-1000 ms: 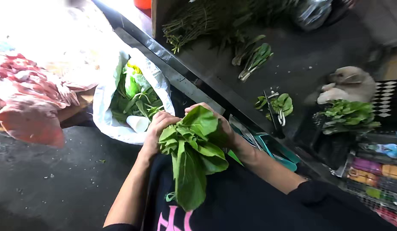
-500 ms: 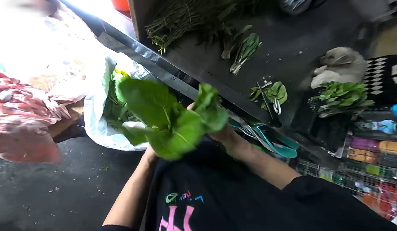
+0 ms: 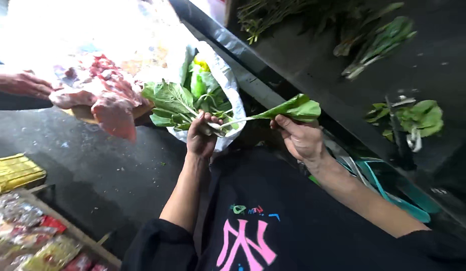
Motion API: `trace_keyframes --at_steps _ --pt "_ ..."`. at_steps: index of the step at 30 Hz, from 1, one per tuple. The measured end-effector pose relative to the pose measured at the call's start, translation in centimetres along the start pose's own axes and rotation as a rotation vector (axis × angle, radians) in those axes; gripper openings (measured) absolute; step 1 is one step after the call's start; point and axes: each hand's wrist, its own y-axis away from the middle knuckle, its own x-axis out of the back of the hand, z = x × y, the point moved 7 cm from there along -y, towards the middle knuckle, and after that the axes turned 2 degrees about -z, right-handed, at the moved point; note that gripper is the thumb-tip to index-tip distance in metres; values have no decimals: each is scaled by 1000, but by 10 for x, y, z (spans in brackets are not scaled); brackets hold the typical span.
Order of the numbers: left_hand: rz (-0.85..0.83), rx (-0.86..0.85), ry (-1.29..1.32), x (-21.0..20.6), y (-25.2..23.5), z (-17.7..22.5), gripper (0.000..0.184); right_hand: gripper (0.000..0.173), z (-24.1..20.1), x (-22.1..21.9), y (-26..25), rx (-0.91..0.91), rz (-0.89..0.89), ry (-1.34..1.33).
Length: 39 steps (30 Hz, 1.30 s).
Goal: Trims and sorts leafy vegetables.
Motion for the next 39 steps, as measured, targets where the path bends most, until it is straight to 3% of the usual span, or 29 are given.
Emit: trace_keyframes --at_steps 5,10,13,19,23,26,29,31,33,39 --pt "-17 -128 -178 -7 14 55 16 26 -1 -35 3 108 -40 -21" --pt "-79 -332 109 -30 28 97 27 24 -34 -83 -6 318 -168 35" --pt "-120 -404 149 -45 36 111 30 25 -58 -100 -12 424 -227 -5" --pt "-193 -510 237 -88 50 134 23 13 -91 -78 -5 430 -265 -66" --pt "-116 -532 113 -58 50 151 30 13 -110 -41 -26 508 -157 -60" --pt "-62 -529 -6 -42 45 145 36 26 -104 -42 -42 527 -147 70" --pt "-39 -459 80 -42 30 121 34 31 -62 -66 -54 392 -251 525" --pt "-47 -401 123 -47 20 101 29 60 -21 -83 -58 167 -452 861" --pt "-55 -341 102 -52 11 80 27 68 -18 -96 -49 158 -519 887" --pt "-118 -161 92 -74 -11 13 27 31 -49 -106 -24 333 -577 588"
